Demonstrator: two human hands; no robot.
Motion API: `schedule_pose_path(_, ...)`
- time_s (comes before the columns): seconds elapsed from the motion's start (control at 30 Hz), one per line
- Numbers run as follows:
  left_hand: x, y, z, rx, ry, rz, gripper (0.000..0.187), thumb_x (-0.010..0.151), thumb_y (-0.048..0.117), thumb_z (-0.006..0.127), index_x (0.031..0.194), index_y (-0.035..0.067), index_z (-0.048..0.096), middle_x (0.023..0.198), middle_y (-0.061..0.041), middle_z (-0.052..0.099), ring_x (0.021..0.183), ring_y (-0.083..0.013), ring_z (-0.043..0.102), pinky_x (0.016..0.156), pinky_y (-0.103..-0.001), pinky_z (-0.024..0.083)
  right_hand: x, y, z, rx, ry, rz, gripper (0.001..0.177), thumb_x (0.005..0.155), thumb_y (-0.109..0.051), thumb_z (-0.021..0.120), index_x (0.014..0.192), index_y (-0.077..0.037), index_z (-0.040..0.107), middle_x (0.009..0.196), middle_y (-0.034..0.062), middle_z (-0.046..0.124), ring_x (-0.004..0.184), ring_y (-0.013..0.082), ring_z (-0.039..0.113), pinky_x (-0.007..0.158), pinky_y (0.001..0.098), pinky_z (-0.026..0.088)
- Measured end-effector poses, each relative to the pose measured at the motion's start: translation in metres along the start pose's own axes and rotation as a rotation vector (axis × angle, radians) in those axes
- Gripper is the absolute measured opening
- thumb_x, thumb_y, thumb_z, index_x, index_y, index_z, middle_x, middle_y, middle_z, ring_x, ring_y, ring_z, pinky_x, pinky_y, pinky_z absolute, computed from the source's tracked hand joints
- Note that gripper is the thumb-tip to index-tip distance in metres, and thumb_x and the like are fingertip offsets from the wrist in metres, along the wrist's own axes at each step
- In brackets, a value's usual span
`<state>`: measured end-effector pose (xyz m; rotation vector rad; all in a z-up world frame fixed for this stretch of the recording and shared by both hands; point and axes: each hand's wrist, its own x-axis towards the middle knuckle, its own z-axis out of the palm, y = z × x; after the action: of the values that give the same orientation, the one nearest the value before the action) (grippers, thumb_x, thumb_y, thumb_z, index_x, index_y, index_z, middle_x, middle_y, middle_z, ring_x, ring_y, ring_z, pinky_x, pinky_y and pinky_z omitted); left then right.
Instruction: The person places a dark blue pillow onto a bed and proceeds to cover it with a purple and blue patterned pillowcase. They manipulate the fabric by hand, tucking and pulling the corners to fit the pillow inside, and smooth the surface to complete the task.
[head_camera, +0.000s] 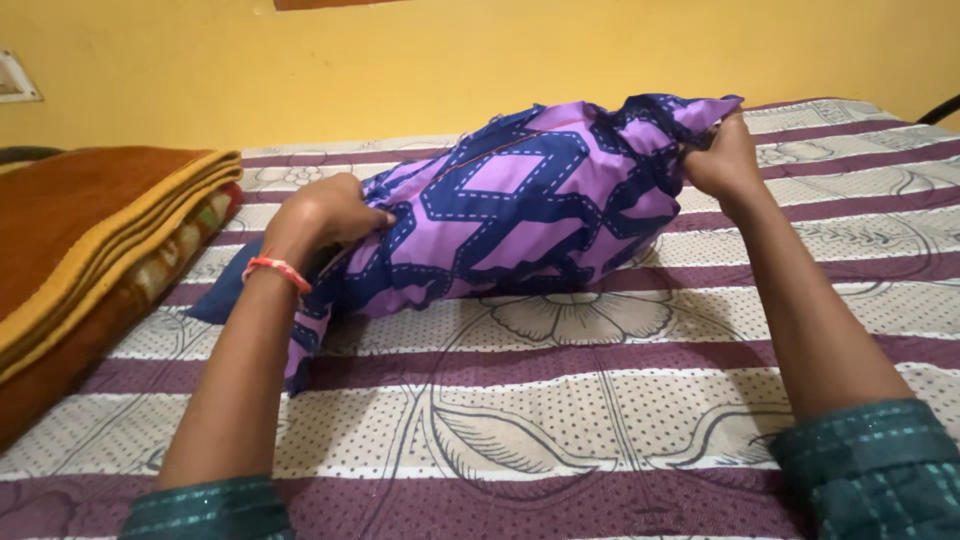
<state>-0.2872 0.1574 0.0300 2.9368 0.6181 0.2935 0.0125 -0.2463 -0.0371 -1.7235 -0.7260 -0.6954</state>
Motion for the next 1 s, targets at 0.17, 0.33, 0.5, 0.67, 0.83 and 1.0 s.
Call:
schedule_pose_path(0.17, 0.001, -0.001, -0.004, -0.049, 0.119, -0.032, 0.042, 0.087, 0.029, 0.068, 0.118, 0.000, 0.073, 0.125, -0.029, 0.067, 0.120, -0.0415, 0.064, 0.103, -0.047, 0.049, -0.005, -0.021, -0.006, 0.144, -0.055, 0.083, 0.034, 0.087, 0.007, 0.068, 0.120, 0.003, 0.066, 0.108, 0.0092, 0.073, 0.091, 0.0178, 0.069, 0.073, 0.0336, 0.055)
schedule_pose_path(0.33, -0.007, 0.007, -0.005, -0.135, 0.213, -0.111, 0.042, 0.083, 0.014, 0.064, 0.123, 0.003, 0.068, 0.124, -0.028, 0.068, 0.122, -0.0445, 0.061, 0.102, -0.051, 0.049, -0.010, -0.036, -0.014, 0.246, -0.118, 0.099, 0.030, 0.086, 0.007, 0.068, 0.115, 0.001, 0.071, 0.104, 0.0054, 0.074, 0.090, 0.0151, 0.068, 0.074, 0.0310, 0.054)
schedule_pose_path(0.5, 0.013, -0.002, 0.014, -0.331, 0.556, -0.062, 0.038, 0.099, 0.031, 0.059, 0.122, 0.001, 0.063, 0.115, -0.031, 0.067, 0.113, -0.0506, 0.061, 0.096, -0.057, 0.046, -0.010, -0.050, -0.019, 0.225, -0.128, 0.085, 0.028, 0.087, 0.005, 0.070, 0.115, -0.001, 0.072, 0.104, 0.0054, 0.075, 0.091, 0.0153, 0.069, 0.075, 0.0316, 0.056)
schedule_pose_path(0.67, 0.028, -0.013, 0.026, -0.353, 0.737, 0.038, 0.036, 0.095, 0.029, 0.067, 0.110, -0.003, 0.063, 0.106, -0.030, 0.069, 0.105, -0.0496, 0.064, 0.090, -0.055, 0.047, -0.011, -0.058, -0.018, 0.289, -0.167, -0.017, 0.031, 0.085, 0.007, 0.070, 0.116, -0.001, 0.070, 0.106, 0.0059, 0.074, 0.091, 0.0158, 0.070, 0.075, 0.0326, 0.059)
schedule_pose_path(0.83, 0.013, -0.014, 0.018, -0.494, 0.466, -0.023, 0.058, 0.086, 0.045, 0.082, 0.105, -0.007, 0.065, 0.105, -0.031, 0.069, 0.103, -0.0504, 0.066, 0.085, -0.058, 0.048, -0.016, -0.069, -0.027, 0.291, -0.196, 0.025, 0.031, 0.089, 0.006, 0.073, 0.118, -0.001, 0.068, 0.108, 0.0045, 0.072, 0.092, 0.0163, 0.070, 0.077, 0.0330, 0.058)
schedule_pose_path(1.0, 0.004, -0.017, -0.001, -0.664, 0.075, 0.066, 0.087, 0.069, 0.053, 0.087, 0.131, 0.000, 0.059, 0.120, -0.031, 0.066, 0.117, -0.0363, 0.064, 0.098, -0.049, 0.051, -0.024, -0.088, -0.047, 0.239, -0.383, 0.045, 0.039, 0.086, 0.001, 0.072, 0.124, -0.006, 0.067, 0.117, 0.0040, 0.072, 0.105, 0.0177, 0.070, 0.090, 0.0348, 0.060)
